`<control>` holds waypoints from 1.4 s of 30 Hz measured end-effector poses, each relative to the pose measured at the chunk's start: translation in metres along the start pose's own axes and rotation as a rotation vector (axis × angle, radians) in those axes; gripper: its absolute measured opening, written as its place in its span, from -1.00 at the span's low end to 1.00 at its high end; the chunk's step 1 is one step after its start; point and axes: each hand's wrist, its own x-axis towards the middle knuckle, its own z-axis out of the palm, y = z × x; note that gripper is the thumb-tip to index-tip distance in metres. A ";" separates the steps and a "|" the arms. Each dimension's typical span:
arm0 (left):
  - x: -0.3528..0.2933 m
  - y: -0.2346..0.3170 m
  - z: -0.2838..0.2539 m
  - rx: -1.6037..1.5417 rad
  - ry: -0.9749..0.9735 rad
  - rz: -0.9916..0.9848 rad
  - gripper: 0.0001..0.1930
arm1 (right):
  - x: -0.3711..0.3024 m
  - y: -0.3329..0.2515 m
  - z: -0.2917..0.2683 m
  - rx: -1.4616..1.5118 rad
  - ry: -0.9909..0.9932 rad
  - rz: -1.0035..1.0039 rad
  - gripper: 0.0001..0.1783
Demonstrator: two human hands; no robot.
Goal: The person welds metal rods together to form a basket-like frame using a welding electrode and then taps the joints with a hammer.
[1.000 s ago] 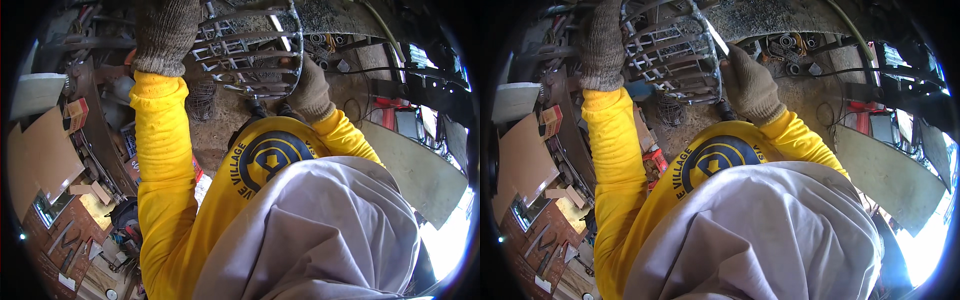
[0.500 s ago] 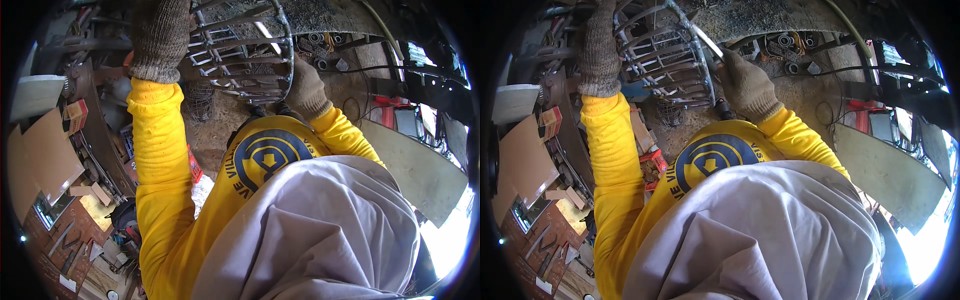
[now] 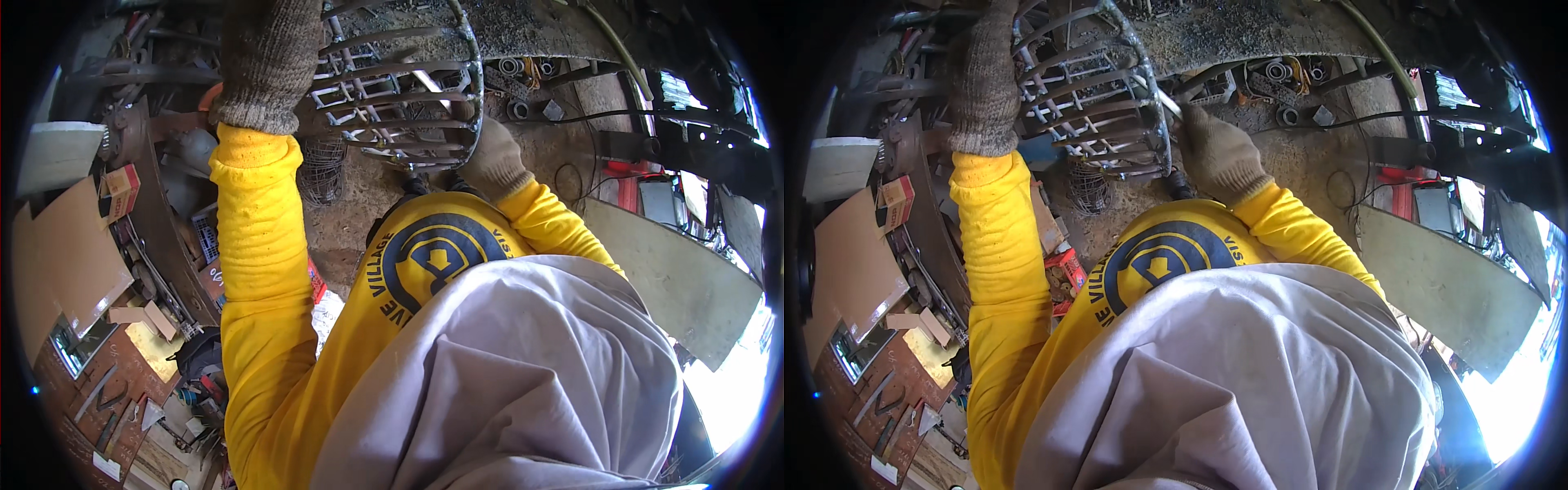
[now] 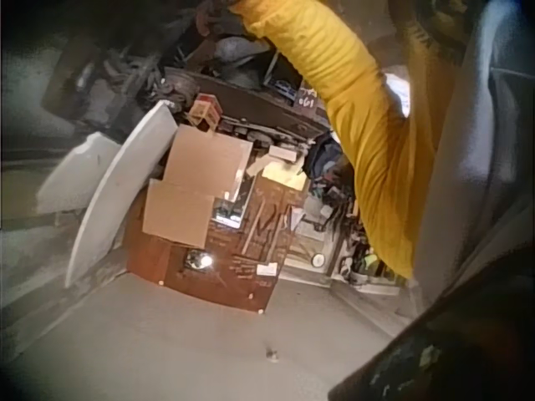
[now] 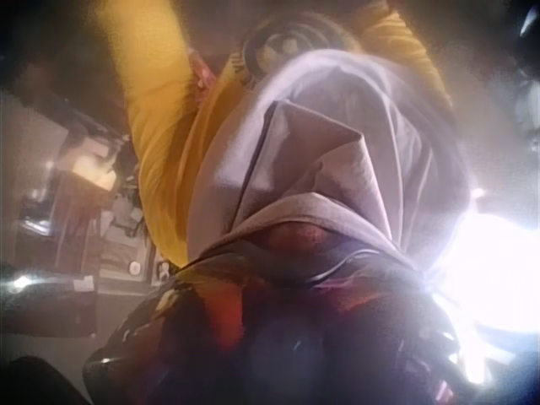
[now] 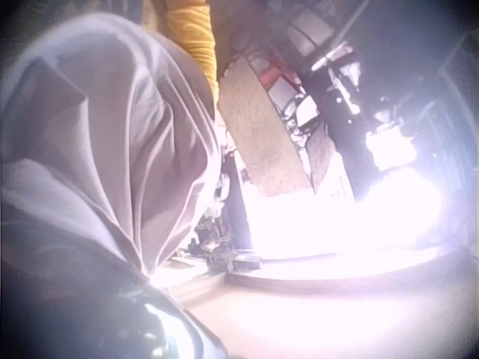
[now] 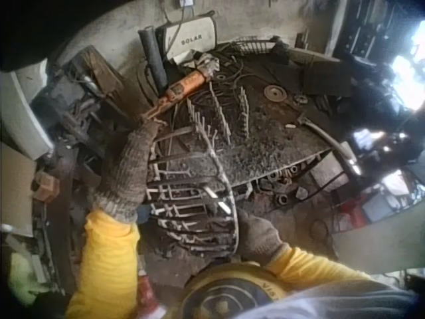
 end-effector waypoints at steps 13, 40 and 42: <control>-0.005 0.003 -0.001 -0.042 -0.020 0.018 -0.60 | -0.014 -0.012 -0.004 0.180 0.163 -0.027 -0.56; -0.027 -0.038 -0.028 0.528 -0.028 0.805 -0.65 | -0.015 0.000 -0.006 0.254 0.336 -0.036 -0.67; -0.035 -0.036 -0.021 0.338 -0.018 0.641 -0.67 | -0.023 -0.007 -0.009 0.229 0.339 -0.061 -0.69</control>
